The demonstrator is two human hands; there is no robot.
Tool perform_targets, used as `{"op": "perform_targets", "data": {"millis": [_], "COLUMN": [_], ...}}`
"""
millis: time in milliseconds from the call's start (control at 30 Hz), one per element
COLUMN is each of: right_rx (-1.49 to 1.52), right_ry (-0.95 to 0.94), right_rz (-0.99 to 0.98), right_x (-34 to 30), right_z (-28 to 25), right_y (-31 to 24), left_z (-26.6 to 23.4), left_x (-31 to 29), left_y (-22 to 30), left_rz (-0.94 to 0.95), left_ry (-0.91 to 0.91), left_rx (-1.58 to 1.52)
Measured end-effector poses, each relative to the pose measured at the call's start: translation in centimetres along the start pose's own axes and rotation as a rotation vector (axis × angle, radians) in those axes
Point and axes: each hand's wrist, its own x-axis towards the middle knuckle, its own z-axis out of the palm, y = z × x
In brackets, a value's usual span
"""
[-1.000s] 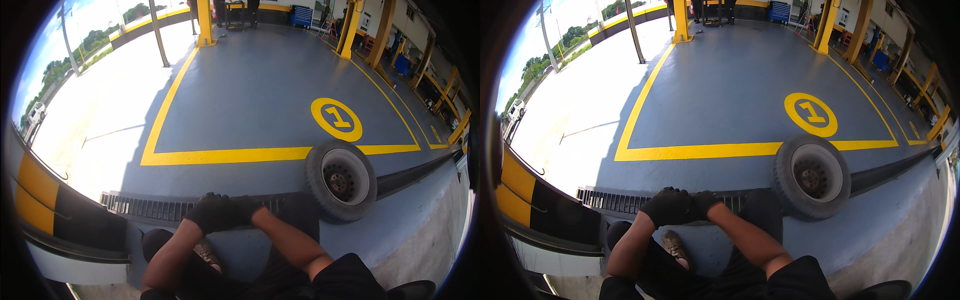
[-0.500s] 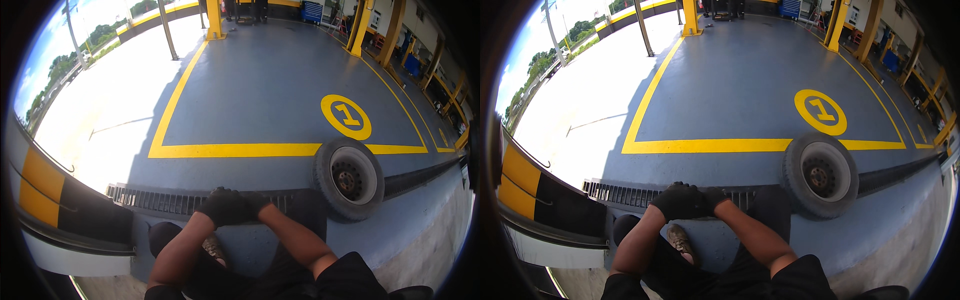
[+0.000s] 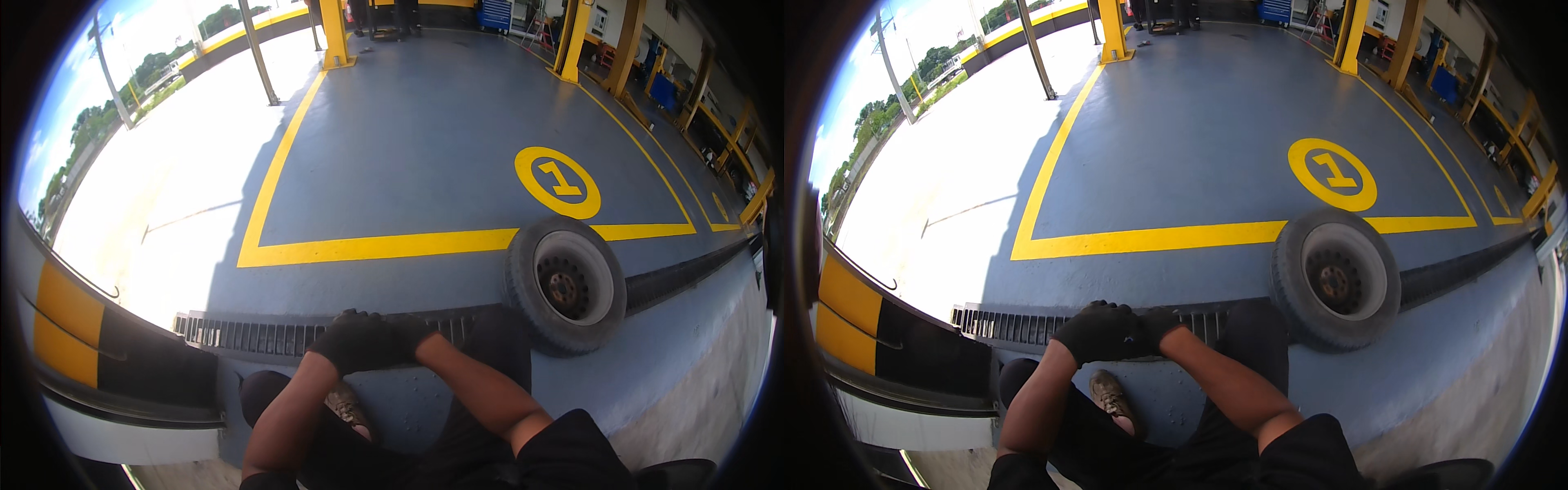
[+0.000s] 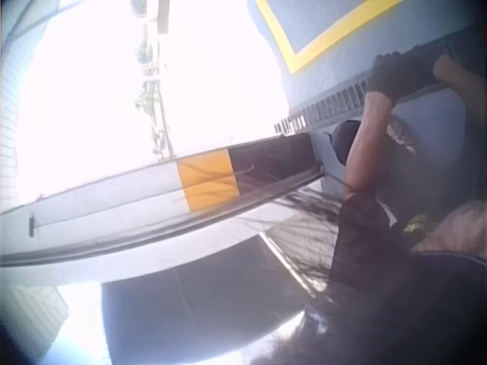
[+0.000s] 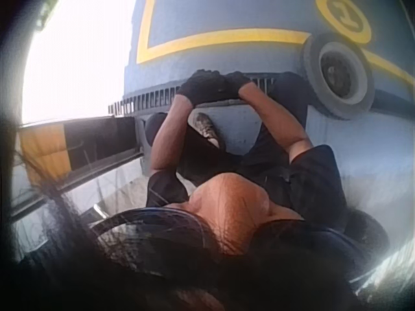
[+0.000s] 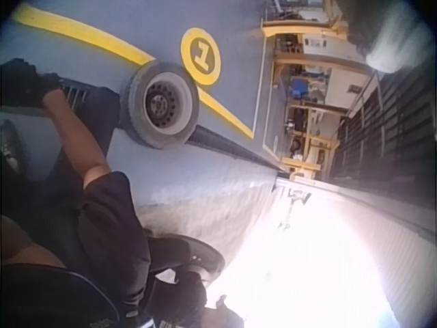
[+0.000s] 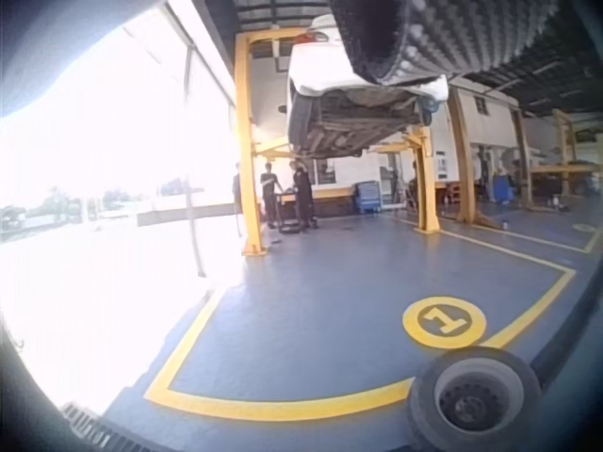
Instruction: The person uses a screwdriver to probe and manipulate a puncture in a car tire, repeatedly inserting and removing the tool while rotating the tire. The tire is then set down on the floor.
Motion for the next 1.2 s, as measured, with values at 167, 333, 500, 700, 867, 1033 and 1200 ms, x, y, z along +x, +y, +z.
{"op": "perform_targets", "data": {"millis": [167,333,500,700,867,1033,1200], "right_rx": [0.004,0.015,0.034,-0.147,0.054,0.237,0.32], "right_ry": [-0.01,0.043,-0.206,-0.043,0.447,0.86,1.139], "right_rz": [0.007,-0.073,0.102,-0.124,-0.073,-0.153,-0.272], "right_x": [0.4,1.5,0.3,-0.2,0.8,0.3,-2.7], "right_z": [-0.2,1.6,-3.0,-3.4,-5.6,-8.1,-10.9], "right_y": [-0.3,0.9,-2.8,-0.2,-2.5,-2.7,-2.7], "left_z": [-1.1,-1.4,-1.3,-3.0,-4.8,-7.2,-9.3], "left_x": [-0.1,0.6,0.0,2.2,0.9,2.2,4.5], "left_y": [-0.1,-0.2,-0.1,1.1,-2.2,-2.0,1.7], "left_rz": [-0.025,0.001,-0.06,-0.061,-0.109,-0.172,-0.281], "left_ry": [-0.072,-0.056,-0.094,-0.11,0.122,0.26,0.302], "left_rx": [-0.015,-0.004,-0.098,-0.073,-0.194,-0.495,-0.574]}}
